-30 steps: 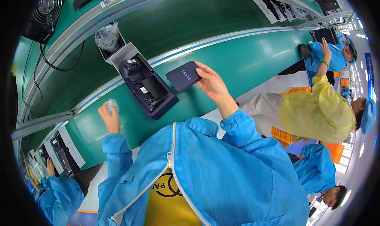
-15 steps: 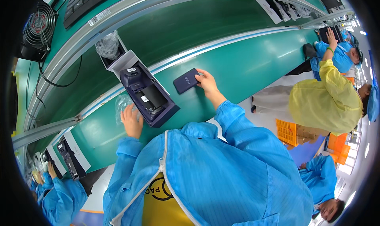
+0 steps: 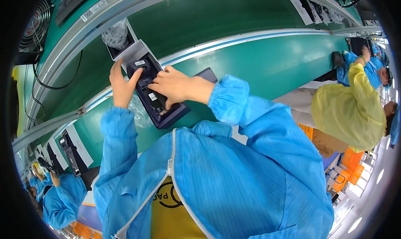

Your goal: The person assembles handheld electronic devices by inserting batteries and PCB components into each device, then places the assembled devices into retail boxes with bubble wrap by hand.

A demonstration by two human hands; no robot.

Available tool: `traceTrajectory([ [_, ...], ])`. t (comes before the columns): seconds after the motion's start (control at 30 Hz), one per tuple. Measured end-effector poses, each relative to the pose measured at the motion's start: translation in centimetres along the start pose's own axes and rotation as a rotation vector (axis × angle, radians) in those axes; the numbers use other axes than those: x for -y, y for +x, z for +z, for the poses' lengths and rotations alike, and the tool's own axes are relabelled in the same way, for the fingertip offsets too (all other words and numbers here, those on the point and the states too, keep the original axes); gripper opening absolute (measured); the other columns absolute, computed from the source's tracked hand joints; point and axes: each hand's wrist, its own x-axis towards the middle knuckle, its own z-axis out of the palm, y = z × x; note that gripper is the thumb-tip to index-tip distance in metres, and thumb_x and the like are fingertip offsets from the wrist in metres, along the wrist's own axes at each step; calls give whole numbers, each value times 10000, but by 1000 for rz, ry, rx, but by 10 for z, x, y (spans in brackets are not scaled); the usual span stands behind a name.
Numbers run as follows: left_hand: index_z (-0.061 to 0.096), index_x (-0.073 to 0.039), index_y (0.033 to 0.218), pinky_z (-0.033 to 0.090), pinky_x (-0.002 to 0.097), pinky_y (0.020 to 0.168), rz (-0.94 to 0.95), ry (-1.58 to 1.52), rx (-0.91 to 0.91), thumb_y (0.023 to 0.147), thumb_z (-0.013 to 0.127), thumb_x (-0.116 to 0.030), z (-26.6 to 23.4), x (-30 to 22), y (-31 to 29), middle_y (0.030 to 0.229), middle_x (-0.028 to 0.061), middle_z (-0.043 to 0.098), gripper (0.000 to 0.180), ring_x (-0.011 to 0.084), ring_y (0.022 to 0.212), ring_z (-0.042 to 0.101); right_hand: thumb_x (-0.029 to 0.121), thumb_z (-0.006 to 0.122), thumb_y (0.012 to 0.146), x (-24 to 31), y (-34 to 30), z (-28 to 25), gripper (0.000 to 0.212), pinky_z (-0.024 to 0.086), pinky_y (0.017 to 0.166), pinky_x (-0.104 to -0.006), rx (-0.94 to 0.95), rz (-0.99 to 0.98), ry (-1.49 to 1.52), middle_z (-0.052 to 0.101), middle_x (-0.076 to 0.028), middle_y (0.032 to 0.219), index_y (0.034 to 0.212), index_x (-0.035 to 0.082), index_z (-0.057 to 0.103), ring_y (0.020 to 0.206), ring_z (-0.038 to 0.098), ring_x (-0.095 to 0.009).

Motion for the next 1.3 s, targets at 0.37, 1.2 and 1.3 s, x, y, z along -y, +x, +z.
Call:
traceTrajectory([
  [0.37,359,-1,1434,309,470,1094,-365,-619,-5,767,802,-245,-45,-47,-60,1442,214,397,837,348,1351,371,346,845,657,-5,-16,-23,1028,96,1185,-561,-60,10,241,555,-172,1252,1476,42,304,1296,456,-293],
  [1.2,401,-14,1337,450,370,1019,-357,-1381,360,788,718,33,-83,-115,-63,1242,124,538,636,236,1169,556,241,746,840,111,-113,-26,655,477,959,-407,-783,314,743,514,-141,1364,1397,52,460,1186,561,-275],
  [1.3,395,-20,1341,448,374,1025,-466,-1474,342,806,690,48,-82,-119,-71,1234,119,532,615,229,1182,546,220,788,781,136,-101,-28,634,482,932,-386,-827,266,419,559,-156,1304,1332,46,528,1153,579,-284],
])
